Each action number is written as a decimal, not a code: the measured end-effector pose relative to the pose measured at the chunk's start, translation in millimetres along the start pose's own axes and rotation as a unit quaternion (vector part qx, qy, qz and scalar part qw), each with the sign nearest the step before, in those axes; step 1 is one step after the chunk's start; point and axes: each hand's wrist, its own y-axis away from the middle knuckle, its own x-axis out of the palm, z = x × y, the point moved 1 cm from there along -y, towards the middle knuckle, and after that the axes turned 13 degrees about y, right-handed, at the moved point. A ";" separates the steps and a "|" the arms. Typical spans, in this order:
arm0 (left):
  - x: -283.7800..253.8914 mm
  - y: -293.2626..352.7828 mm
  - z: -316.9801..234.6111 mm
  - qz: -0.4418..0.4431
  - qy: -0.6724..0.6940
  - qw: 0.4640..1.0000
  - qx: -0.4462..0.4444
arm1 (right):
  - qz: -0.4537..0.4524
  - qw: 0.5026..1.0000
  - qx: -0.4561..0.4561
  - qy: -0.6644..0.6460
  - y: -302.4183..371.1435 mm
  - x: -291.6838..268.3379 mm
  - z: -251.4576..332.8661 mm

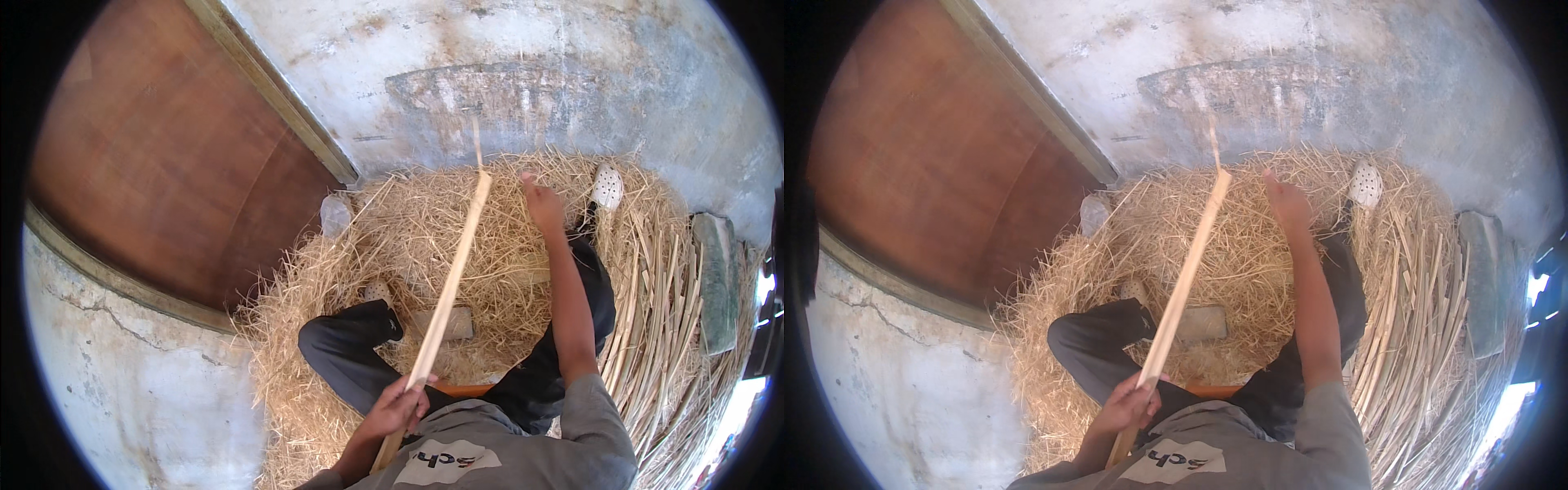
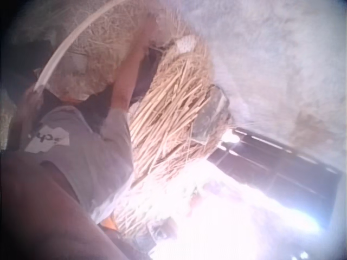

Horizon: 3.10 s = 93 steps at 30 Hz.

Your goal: The person sits on a bed of straw and uses a red utility knife to split a long bamboo pole into thin strips. They hold the pole vertically and carefully slice along its length, separating the material into multiple thin pieces.

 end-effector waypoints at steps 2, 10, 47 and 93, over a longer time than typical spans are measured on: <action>-7.4 -14.1 -0.5 0.019 0.034 0.999 -0.003 | 0.011 0.996 -0.061 -0.061 29.0 -4.4 20.1; 2.3 -15.4 14.6 0.057 -0.005 0.998 -0.027 | -0.093 0.941 -0.107 -0.307 47.4 -23.4 42.5; 11.9 -29.4 19.8 0.103 -0.072 0.992 -0.016 | -0.105 0.764 0.136 -0.622 32.5 -39.4 3.5; 15.7 -29.7 -61.3 0.233 0.116 0.956 0.133 | -0.099 0.905 -0.331 0.249 197.3 -161.0 142.1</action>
